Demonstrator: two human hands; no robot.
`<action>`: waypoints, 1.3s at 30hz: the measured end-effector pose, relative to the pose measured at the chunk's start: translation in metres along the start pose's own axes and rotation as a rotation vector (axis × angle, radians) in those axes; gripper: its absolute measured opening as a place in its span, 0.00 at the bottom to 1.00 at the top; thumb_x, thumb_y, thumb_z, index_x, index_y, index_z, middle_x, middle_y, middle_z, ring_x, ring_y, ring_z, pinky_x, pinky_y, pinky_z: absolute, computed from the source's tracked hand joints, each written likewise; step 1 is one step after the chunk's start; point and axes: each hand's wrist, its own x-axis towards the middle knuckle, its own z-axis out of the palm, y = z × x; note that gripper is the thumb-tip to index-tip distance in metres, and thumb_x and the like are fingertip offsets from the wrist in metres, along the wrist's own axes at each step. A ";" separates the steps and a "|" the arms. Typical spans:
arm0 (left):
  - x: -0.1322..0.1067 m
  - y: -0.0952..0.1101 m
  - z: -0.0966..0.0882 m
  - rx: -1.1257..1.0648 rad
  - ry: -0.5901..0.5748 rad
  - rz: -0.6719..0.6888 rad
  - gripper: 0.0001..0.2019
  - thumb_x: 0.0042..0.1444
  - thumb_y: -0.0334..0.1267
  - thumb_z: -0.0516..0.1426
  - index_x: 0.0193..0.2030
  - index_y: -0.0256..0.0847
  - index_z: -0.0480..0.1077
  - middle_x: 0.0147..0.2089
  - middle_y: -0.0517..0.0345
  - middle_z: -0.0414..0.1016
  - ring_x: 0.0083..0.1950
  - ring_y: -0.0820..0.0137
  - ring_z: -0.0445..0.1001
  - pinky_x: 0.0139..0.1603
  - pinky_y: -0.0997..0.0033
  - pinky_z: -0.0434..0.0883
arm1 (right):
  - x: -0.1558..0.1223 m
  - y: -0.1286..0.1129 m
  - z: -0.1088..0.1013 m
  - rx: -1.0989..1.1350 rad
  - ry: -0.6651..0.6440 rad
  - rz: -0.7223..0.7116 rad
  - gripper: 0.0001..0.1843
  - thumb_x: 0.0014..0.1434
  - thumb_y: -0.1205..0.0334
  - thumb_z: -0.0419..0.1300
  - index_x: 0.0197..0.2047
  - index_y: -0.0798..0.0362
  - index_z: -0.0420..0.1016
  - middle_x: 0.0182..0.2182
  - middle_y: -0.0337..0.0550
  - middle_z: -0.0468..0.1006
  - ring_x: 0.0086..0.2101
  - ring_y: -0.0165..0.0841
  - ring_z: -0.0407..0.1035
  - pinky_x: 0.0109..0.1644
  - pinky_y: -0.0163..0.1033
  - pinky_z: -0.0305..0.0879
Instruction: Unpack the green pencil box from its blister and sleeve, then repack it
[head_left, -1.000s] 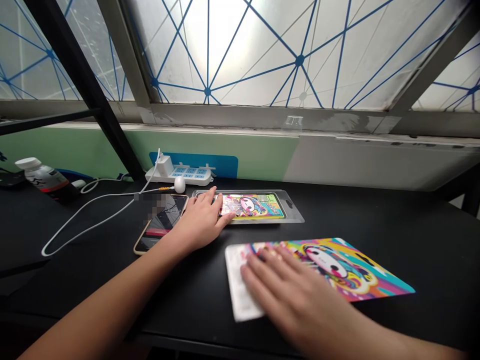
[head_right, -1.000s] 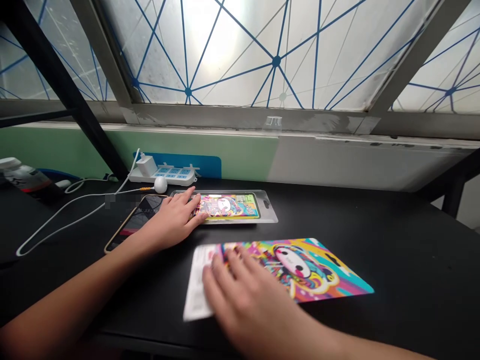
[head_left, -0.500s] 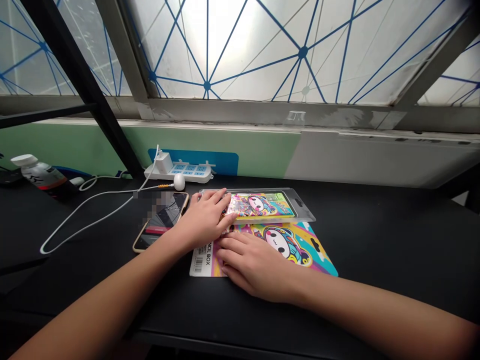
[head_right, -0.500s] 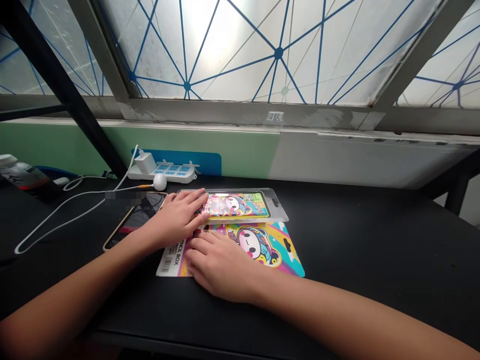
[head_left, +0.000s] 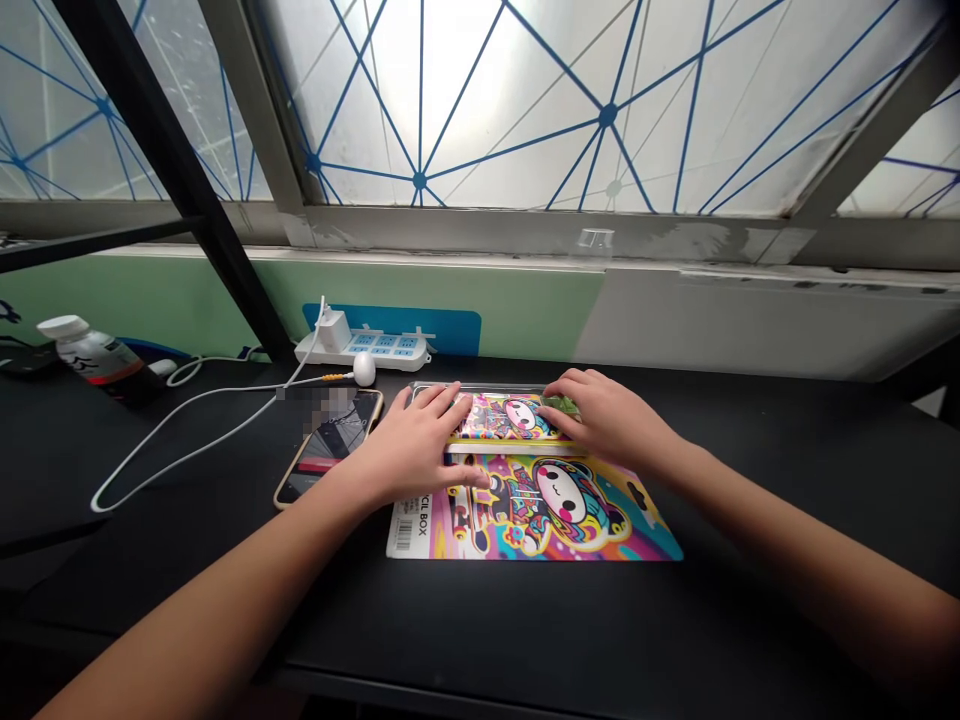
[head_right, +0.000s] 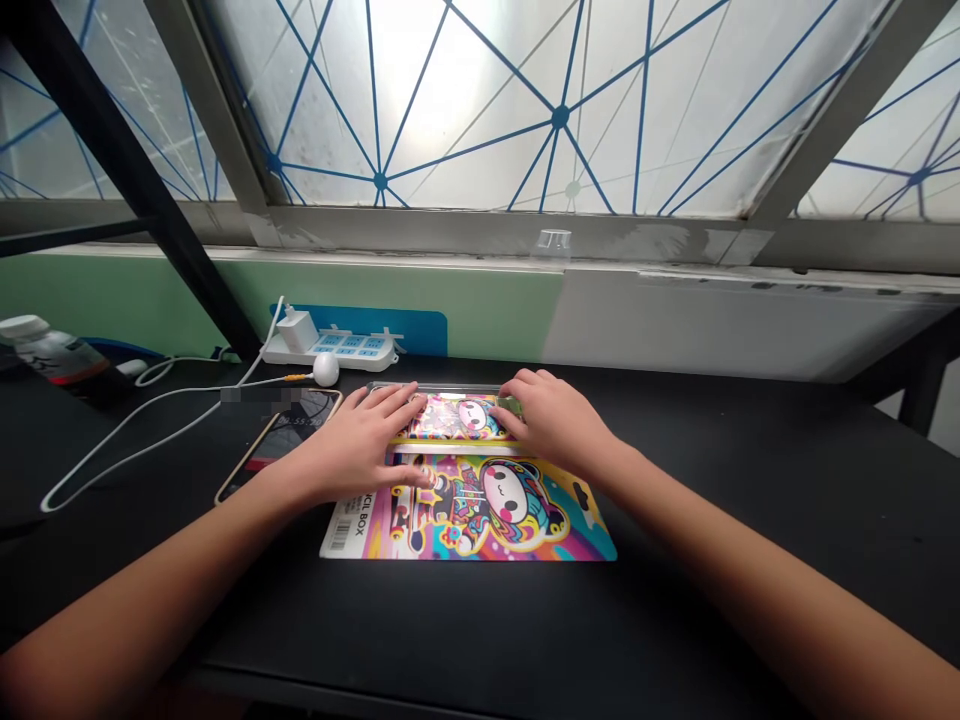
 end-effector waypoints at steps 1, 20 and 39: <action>0.000 -0.001 0.000 -0.002 -0.003 0.007 0.53 0.53 0.76 0.55 0.76 0.42 0.54 0.79 0.41 0.49 0.77 0.44 0.52 0.73 0.37 0.51 | 0.001 0.007 0.000 0.041 -0.044 0.023 0.19 0.68 0.47 0.55 0.48 0.52 0.78 0.46 0.51 0.79 0.47 0.46 0.71 0.48 0.50 0.69; 0.009 -0.006 0.005 -0.015 0.027 0.001 0.54 0.47 0.73 0.63 0.75 0.45 0.55 0.78 0.41 0.52 0.77 0.44 0.53 0.72 0.30 0.49 | 0.009 0.017 -0.007 0.143 -0.265 0.156 0.38 0.47 0.29 0.65 0.51 0.47 0.76 0.51 0.54 0.73 0.54 0.54 0.65 0.57 0.59 0.63; 0.008 -0.014 -0.001 -0.052 0.343 -0.105 0.33 0.67 0.53 0.57 0.72 0.38 0.59 0.68 0.42 0.70 0.68 0.49 0.66 0.69 0.41 0.60 | 0.001 -0.003 -0.006 0.005 -0.055 0.090 0.29 0.49 0.40 0.69 0.45 0.47 0.65 0.40 0.48 0.77 0.42 0.51 0.72 0.57 0.59 0.59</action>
